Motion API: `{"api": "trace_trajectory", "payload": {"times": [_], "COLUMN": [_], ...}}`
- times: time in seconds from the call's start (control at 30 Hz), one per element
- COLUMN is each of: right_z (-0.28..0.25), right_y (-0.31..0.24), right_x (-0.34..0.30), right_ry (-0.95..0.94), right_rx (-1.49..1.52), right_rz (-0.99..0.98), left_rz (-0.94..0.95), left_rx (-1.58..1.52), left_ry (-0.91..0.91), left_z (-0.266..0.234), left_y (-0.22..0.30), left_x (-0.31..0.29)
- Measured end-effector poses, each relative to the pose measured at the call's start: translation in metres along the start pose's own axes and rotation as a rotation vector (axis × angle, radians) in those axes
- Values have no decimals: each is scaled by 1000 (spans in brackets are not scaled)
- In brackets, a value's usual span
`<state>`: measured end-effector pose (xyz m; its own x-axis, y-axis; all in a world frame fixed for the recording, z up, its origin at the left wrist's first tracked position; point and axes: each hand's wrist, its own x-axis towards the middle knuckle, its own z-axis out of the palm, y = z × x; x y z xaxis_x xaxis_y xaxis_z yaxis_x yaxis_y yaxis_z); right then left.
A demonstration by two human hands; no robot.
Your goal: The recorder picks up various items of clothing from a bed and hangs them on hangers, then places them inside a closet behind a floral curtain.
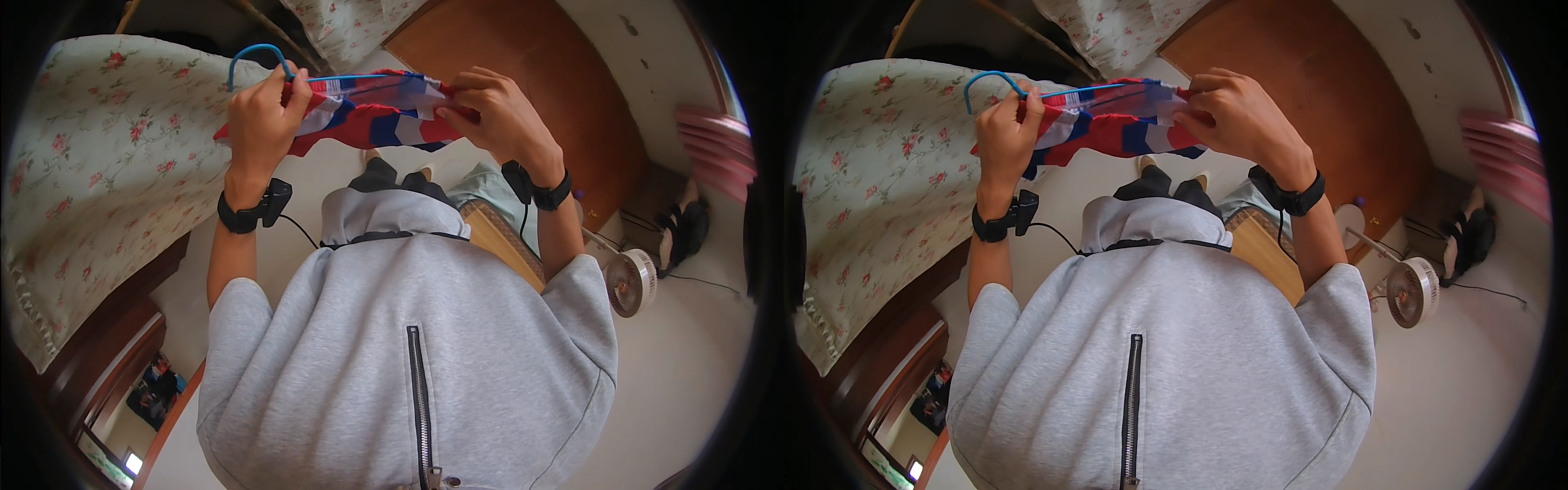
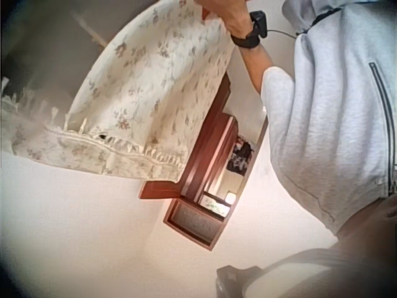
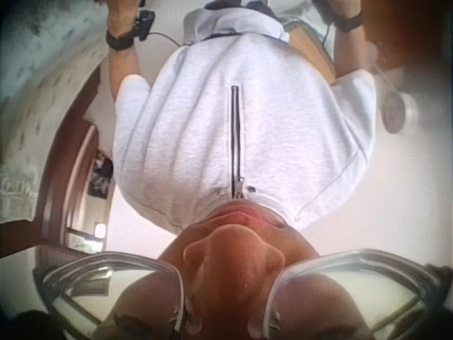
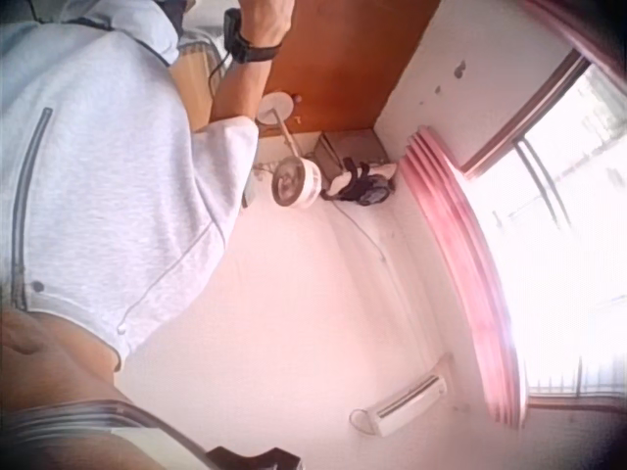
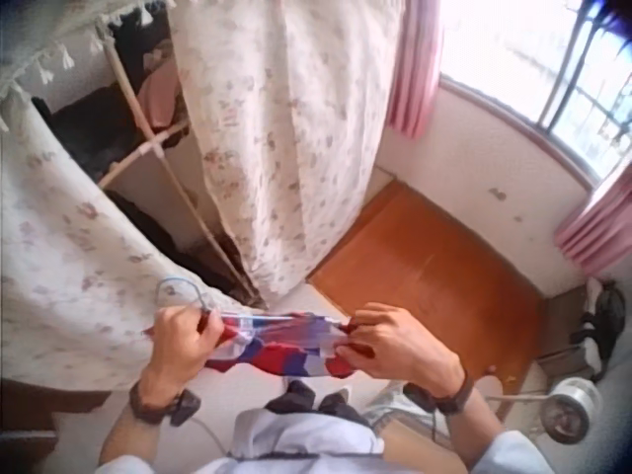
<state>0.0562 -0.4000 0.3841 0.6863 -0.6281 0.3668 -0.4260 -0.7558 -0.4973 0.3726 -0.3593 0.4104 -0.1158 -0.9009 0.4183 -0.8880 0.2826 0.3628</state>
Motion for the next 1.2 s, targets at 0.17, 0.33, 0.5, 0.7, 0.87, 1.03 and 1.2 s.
{"api": "trace_trajectory", "payload": {"times": [0.17, 0.33, 0.5, 0.7, 0.87, 1.03, 1.2], "right_z": [4, 33, 55, 87, 85, 78, 71], "right_y": [-32, -44, -31, -45, -39, -26, 6], "right_x": [50, 85, 101, 145, 158, 163, 157], "right_ry": [-87, -75, -3, -160, -158, -96, -11], "right_rx": [42, 197, 227, 50, 30, 124, 408], "right_rz": [20, 105, 292, 51, 75, 297, 472], "left_rz": [105, 158, -54, 39, -45, -267, -184], "left_rx": [-228, -383, -649, -557, -536, -683, -674], "left_ry": [-78, -132, -27, -63, -113, -54, -82], "left_z": [12, 17, 2, 15, -6, -16, -9], "left_y": [-8, -27, -74, -96, -148, -169, -188], "left_x": [6, 14, 14, 11, 1, -10, -14]}}
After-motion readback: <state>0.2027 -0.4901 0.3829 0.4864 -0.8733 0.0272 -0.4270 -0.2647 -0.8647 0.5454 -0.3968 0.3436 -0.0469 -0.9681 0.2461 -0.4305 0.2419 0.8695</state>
